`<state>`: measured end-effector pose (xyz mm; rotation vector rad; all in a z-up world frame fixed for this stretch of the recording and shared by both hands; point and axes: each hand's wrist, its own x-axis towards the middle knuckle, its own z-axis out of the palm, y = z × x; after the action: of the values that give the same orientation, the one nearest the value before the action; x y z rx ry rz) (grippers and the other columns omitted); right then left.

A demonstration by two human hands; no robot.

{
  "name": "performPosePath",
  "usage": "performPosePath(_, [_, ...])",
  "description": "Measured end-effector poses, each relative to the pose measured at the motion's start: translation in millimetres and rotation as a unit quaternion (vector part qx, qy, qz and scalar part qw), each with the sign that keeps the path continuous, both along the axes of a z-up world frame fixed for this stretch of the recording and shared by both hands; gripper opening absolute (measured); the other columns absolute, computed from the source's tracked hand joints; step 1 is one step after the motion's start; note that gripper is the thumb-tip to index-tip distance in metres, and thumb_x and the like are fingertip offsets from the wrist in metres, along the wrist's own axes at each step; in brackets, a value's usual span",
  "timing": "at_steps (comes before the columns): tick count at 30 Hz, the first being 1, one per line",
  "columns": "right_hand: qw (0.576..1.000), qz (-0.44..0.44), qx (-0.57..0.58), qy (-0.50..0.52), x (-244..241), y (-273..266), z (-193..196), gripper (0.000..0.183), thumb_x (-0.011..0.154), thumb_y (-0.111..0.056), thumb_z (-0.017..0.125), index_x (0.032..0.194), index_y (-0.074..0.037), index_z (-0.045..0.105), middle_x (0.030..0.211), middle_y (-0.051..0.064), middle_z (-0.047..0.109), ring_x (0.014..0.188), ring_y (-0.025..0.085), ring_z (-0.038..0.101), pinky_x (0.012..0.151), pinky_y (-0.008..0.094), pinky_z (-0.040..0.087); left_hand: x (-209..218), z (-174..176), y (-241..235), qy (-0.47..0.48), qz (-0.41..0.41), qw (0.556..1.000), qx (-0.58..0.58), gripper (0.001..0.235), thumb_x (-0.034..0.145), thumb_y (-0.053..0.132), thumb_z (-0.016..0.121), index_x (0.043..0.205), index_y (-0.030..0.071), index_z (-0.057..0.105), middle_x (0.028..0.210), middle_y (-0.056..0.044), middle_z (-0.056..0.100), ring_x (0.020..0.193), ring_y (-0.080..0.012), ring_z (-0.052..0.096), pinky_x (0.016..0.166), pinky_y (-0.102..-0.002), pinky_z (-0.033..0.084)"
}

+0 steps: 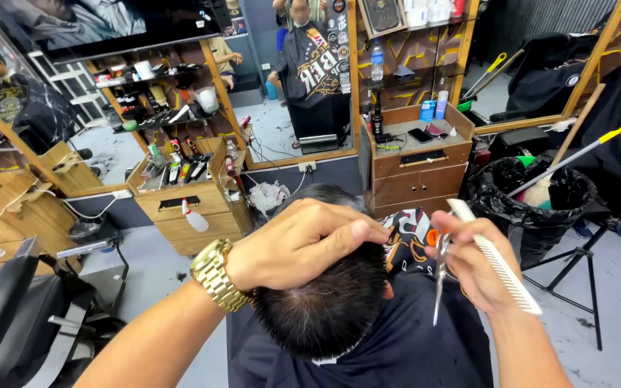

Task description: A barber performs a haircut using scissors and a comb, followed by drying and styling the hair with a hair dryer.

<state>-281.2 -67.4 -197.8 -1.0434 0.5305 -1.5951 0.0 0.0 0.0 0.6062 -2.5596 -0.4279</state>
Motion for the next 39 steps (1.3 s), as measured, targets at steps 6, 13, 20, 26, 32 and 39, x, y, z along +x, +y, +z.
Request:
performPosePath(6, [0.878, 0.035, -0.121, 0.463, 9, 8, 42, 0.056, 0.098, -0.042, 0.039, 0.145, -0.016, 0.054, 0.152, 0.001, 0.043, 0.149, 0.013, 0.029, 0.121, 0.039, 0.024, -3, 2, 2, -0.014, 0.0, 1.0, 0.0, 0.064, 0.104, 0.045, 0.025, 0.114, 0.003, 0.072, 0.122, -0.012, 0.073, 0.116, -0.0255, 0.071, 0.098, -0.035, 0.052])
performPosePath(13, [0.879, -0.153, -0.086, 0.444, 59, 31, 79, 0.046, 0.095, -0.029, 0.054, 0.139, -0.016, 0.061, 0.138, 0.002, 0.067, 0.116, 0.016, 0.065, 0.095, 0.029, 0.049, -4, 4, 11, -0.014, -0.003, 1.0, -0.008, 0.069, 0.103, 0.048, 0.024, 0.111, -0.001, 0.072, 0.12, -0.013, 0.074, 0.113, -0.0273, 0.072, 0.092, -0.036, 0.052])
performPosePath(20, [0.869, -0.12, -0.209, 0.432, 59, 43, 80, 0.026, 0.095, -0.015, 0.058, 0.111, -0.013, 0.079, 0.089, 0.0, 0.073, 0.087, 0.014, 0.062, 0.084, 0.028, 0.048, 8, 4, 33, 0.025, -0.026, 0.994, -0.108, 0.052, 0.1, 0.043, 0.043, 0.122, 0.002, 0.065, 0.126, -0.017, 0.07, 0.121, -0.0317, 0.069, 0.106, -0.047, 0.049])
performPosePath(26, [0.88, 0.018, -0.069, 0.47, 48, 52, 102, 0.028, 0.091, -0.015, 0.059, 0.102, -0.009, 0.085, 0.094, 0.0, 0.083, 0.089, 0.011, 0.069, 0.082, 0.027, 0.05, 65, 1, 49, 0.152, 0.077, 0.982, -0.074, 0.028, 0.097, 0.033, 0.055, 0.105, 0.01, 0.07, 0.143, -0.018, 0.059, 0.14, -0.0322, 0.055, 0.125, -0.057, 0.026])
performPosePath(32, [0.897, 0.162, 0.019, 0.41, 42, 41, 102, 0.028, 0.093, -0.01, 0.057, 0.093, -0.002, 0.084, 0.08, 0.002, 0.067, 0.071, 0.012, 0.052, 0.066, 0.028, 0.038, 61, -18, 25, -0.012, 0.0, 0.999, 0.038, 0.037, 0.084, 0.047, 0.066, 0.108, 0.022, 0.079, 0.162, -0.017, 0.038, 0.157, -0.0394, 0.018, 0.118, -0.067, -0.01])
performPosePath(39, [0.917, 0.193, -0.043, 0.347, 27, 35, 86, 0.026, 0.092, -0.02, 0.063, 0.087, 0.001, 0.078, 0.074, 0.006, 0.062, 0.068, 0.015, 0.051, 0.066, 0.03, 0.039, 19, -16, 7, -0.085, -0.023, 0.996, -0.027, 0.045, 0.101, 0.041, 0.042, 0.129, 0.016, 0.066, 0.13, -0.008, 0.071, 0.144, -0.0292, 0.044, 0.115, -0.072, -0.006])
